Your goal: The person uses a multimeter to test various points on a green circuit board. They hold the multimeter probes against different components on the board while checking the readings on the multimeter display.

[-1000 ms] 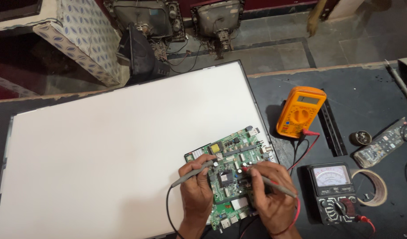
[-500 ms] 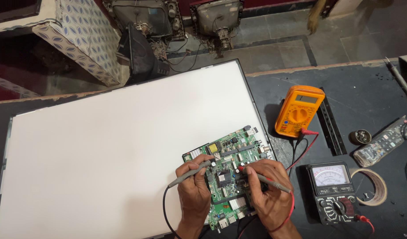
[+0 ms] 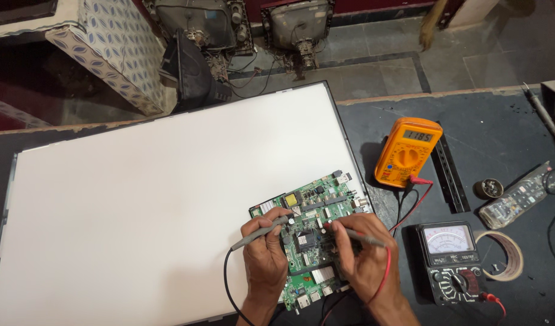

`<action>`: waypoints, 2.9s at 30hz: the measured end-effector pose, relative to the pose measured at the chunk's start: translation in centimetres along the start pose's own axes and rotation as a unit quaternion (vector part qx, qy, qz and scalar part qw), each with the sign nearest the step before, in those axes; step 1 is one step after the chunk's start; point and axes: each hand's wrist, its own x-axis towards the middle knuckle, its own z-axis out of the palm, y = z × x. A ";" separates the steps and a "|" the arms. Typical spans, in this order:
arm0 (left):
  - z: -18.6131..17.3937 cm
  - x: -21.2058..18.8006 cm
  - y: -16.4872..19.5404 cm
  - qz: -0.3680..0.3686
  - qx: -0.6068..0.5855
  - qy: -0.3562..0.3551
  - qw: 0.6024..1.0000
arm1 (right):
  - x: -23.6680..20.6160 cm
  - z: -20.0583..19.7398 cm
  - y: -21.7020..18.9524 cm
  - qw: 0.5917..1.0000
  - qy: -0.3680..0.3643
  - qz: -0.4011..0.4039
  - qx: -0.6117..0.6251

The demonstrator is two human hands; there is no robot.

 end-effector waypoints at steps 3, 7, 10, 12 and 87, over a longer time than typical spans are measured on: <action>0.1 0.1 0.0 0.011 -0.012 -0.001 1.000 | 0.4 0.0 0.3 0.999 -0.027 0.047 -0.007; 0.1 0.1 0.1 0.019 -0.002 -0.003 1.000 | 0.6 0.2 0.7 0.996 -0.032 0.078 0.009; 0.1 0.3 0.0 0.031 -0.005 -0.003 0.999 | 0.4 0.3 1.0 0.994 -0.030 0.104 0.030; 0.2 0.3 0.0 0.022 -0.005 -0.003 1.000 | 0.2 0.4 1.1 0.994 -0.027 0.105 0.026; 0.1 0.4 0.0 0.033 -0.017 -0.010 0.999 | 5.9 1.3 1.1 0.978 -0.171 0.121 0.013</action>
